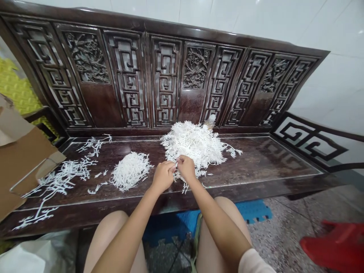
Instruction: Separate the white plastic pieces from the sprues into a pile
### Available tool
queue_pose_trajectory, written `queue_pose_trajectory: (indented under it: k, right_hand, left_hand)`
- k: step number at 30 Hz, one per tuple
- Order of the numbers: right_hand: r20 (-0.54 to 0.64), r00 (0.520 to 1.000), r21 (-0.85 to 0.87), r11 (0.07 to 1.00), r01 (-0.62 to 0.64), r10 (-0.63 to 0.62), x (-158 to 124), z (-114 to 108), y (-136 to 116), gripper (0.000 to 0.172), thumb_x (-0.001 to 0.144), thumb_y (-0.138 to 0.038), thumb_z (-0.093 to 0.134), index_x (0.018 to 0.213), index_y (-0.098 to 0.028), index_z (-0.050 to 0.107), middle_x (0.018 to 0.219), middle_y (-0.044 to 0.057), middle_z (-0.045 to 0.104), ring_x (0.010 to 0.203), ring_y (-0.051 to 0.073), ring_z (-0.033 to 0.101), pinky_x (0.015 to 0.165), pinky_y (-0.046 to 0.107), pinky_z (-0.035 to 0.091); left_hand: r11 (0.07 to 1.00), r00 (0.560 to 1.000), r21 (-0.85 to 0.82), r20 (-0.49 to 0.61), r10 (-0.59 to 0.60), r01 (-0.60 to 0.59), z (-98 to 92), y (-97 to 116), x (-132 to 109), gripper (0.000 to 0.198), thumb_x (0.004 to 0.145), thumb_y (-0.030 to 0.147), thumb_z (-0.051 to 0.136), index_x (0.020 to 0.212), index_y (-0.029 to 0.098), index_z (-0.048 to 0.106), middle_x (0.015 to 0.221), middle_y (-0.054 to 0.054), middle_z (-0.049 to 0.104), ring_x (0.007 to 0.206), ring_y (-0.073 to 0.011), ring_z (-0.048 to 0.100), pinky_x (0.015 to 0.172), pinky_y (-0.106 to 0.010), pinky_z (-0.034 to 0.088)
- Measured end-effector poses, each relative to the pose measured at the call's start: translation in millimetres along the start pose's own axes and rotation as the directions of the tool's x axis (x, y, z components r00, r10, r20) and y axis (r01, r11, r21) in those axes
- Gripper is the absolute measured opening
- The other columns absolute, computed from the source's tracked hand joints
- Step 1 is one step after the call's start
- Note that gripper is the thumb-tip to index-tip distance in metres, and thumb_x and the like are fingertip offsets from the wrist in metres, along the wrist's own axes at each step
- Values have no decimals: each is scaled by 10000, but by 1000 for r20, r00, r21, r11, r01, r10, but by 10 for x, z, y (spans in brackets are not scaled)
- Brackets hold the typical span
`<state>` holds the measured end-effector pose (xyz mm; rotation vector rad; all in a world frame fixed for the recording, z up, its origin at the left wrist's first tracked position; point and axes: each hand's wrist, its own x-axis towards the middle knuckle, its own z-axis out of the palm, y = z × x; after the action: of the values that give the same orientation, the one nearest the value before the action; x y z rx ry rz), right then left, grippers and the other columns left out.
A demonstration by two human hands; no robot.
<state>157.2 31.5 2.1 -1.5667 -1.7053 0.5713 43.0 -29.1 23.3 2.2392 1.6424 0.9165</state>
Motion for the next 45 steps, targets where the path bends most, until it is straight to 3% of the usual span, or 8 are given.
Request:
queue_pose_trajectory:
  k: [3, 7, 13, 16, 19, 25, 38, 45]
  right_hand:
    - [-47, 983, 115, 978, -173, 179, 162, -80, 107, 214, 704, -279, 408, 562, -165, 520, 573, 34, 546, 527, 119, 432, 534, 242, 285]
    - [69, 989, 283, 948, -145, 131, 183, -154, 89, 303, 700, -400, 435, 595, -150, 571, 605, 30, 573, 563, 129, 476, 565, 247, 324]
    - [156, 985, 253, 960, -116, 78, 16, -221, -37, 317, 673, -433, 492, 629, -145, 619, 571, 6, 528, 612, 139, 478, 601, 251, 336]
    - [218, 971, 314, 935, -164, 97, 18, -249, -60, 308, 658, -437, 517, 632, -143, 604, 557, 0, 518, 577, 127, 464, 577, 248, 338]
    - [288, 956, 414, 891, -184, 64, 29, -242, -79, 270, 630, -412, 564, 624, -144, 593, 608, 15, 563, 603, 129, 494, 602, 253, 358]
    - [387, 922, 603, 754, -262, 11, -3, -205, -122, 228, 560, -346, 661, 664, -156, 588, 576, 5, 582, 624, 138, 548, 676, 280, 395]
    - [506, 863, 641, 671, -374, -3, -102, -221, -261, 254, 512, -327, 702, 563, -145, 532, 514, -37, 517, 514, 85, 463, 559, 242, 324]
    - [397, 917, 767, 541, -346, 24, -172, -136, -376, 198, 531, -301, 678, 560, -163, 540, 573, -33, 515, 497, 80, 438, 602, 267, 342]
  left_hand:
    - [996, 998, -80, 35, 47, -44, -109, 55, -58, 266, 793, 174, 313, 571, 186, 459, 616, -11, 535, 617, -139, 483, 629, -259, 334]
    - [958, 968, 146, 6, -249, 246, -281, -325, 32, 269, 799, 216, 306, 683, 195, 548, 759, -41, 618, 702, -178, 539, 694, -310, 355]
    - [641, 660, 309, 54, -749, 703, -437, -1259, 93, 290, 727, 254, 431, 960, 206, 598, 1051, -117, 599, 982, -294, 531, 806, -409, 357]
    - [592, 610, 286, 33, -792, 754, -438, -1400, 55, 419, 722, 295, 442, 1111, 162, 524, 1135, -177, 543, 1026, -334, 505, 794, -440, 369]
    - [634, 643, 236, 46, -764, 736, -403, -1254, 99, 415, 745, 353, 423, 1109, 181, 523, 1131, -136, 556, 1020, -286, 520, 801, -383, 386]
    - [869, 935, -358, 221, -278, 343, -265, -491, 105, 416, 792, 477, 351, 1011, 200, 569, 942, -47, 635, 827, -170, 577, 717, -267, 421]
    - [992, 985, 99, -163, -61, 78, -179, -153, -9, 257, 824, 259, 387, 798, 213, 639, 741, -36, 604, 739, -173, 529, 694, -303, 336]
    - [954, 871, -269, -430, -238, 128, -46, -90, 17, 228, 781, 238, 419, 690, 179, 620, 697, -31, 601, 705, -154, 535, 679, -275, 390]
